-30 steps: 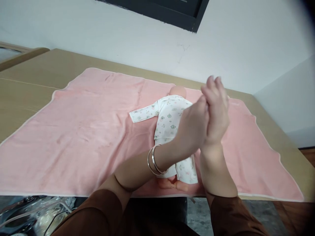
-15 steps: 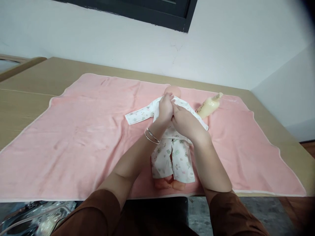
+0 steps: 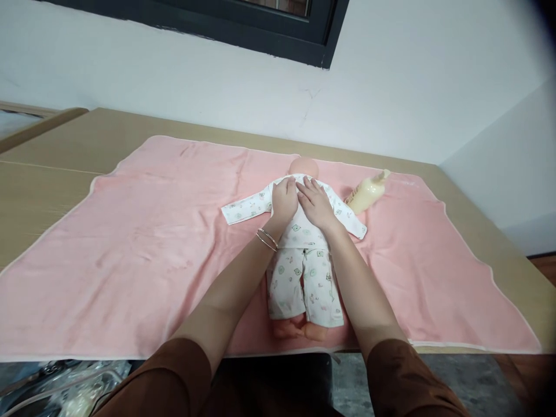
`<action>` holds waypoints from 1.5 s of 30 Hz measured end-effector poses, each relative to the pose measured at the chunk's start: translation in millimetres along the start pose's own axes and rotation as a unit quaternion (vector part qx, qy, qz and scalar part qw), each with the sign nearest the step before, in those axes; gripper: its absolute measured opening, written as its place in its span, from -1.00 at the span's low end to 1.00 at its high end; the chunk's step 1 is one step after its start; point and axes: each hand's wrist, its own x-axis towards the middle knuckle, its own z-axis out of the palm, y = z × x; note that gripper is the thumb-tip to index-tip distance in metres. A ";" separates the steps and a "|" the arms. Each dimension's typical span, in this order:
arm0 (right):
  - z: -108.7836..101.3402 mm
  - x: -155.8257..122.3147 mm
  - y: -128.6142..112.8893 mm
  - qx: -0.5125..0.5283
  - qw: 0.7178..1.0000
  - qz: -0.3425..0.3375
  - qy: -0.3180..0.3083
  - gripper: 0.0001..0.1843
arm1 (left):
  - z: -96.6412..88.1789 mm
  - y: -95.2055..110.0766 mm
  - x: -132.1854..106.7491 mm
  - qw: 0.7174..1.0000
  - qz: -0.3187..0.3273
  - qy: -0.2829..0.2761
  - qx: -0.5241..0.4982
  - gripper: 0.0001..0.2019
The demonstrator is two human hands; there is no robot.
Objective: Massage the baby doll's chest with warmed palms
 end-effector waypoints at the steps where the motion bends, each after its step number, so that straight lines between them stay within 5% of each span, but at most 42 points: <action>1: -0.9 0.1 1.2 -0.001 1.000 0.007 0.002 -0.35 | -0.1 -0.3 0.4 1.000 0.001 0.003 0.001 -0.65; 8: -19.6 -14.5 -13.5 -0.068 0.990 0.103 -0.067 -0.19 | 1.2 -8.6 2.3 0.999 -0.004 0.018 -0.030 -0.62; 13: -15.6 -14.5 -22.4 -0.079 0.990 -0.070 -0.091 -0.37 | 1.0 -11.5 3.2 0.997 -0.039 0.032 -0.057 -0.55; 15: -9.9 -8.8 -16.5 -0.052 0.992 -0.091 -0.075 -0.40 | 0.3 -11.3 3.1 0.997 -0.042 0.030 -0.056 -0.54; 20: -5.0 -4.1 -6.6 -0.030 0.998 0.045 0.022 -0.32 | -0.5 -10.5 2.0 0.998 -0.030 0.032 -0.046 -0.57; 23: -7.2 -13.3 -21.9 -0.073 0.983 0.169 0.026 -0.19 | -0.1 -11.4 1.6 0.998 -0.025 0.029 -0.045 -0.59; 25: -7.2 -19.7 -35.2 -0.108 0.976 0.189 0.012 -0.17 | 0.4 -12.3 1.8 0.999 -0.017 0.029 -0.038 -0.60; 28: -4.6 -21.0 -42.9 -0.132 0.986 0.098 0.005 -0.29 | 1.1 -13.5 2.5 0.999 -0.008 0.028 -0.028 -0.61; 32: -1.2 -9.0 -21.3 -0.077 0.997 -0.025 -0.014 -0.40 | 1.6 -13.0 2.7 0.999 -0.015 0.026 -0.030 -0.65; 36: -2.2 -2.8 -2.8 -0.056 0.995 0.077 0.032 -0.30 | 0.8 -10.2 0.2 1.000 -0.005 0.022 -0.022 -0.64; 40: -5.9 -11.5 -23.6 -0.129 0.974 0.183 0.024 -0.26 | 0.7 -10.4 -0.8 1.000 0.009 0.016 0.002 -0.64; 45: -4.2 -13.9 -33.7 -0.123 0.992 -0.009 0.009 -0.44 | 2.9 -15.1 2.0 0.999 0.005 0.026 0.019 -0.65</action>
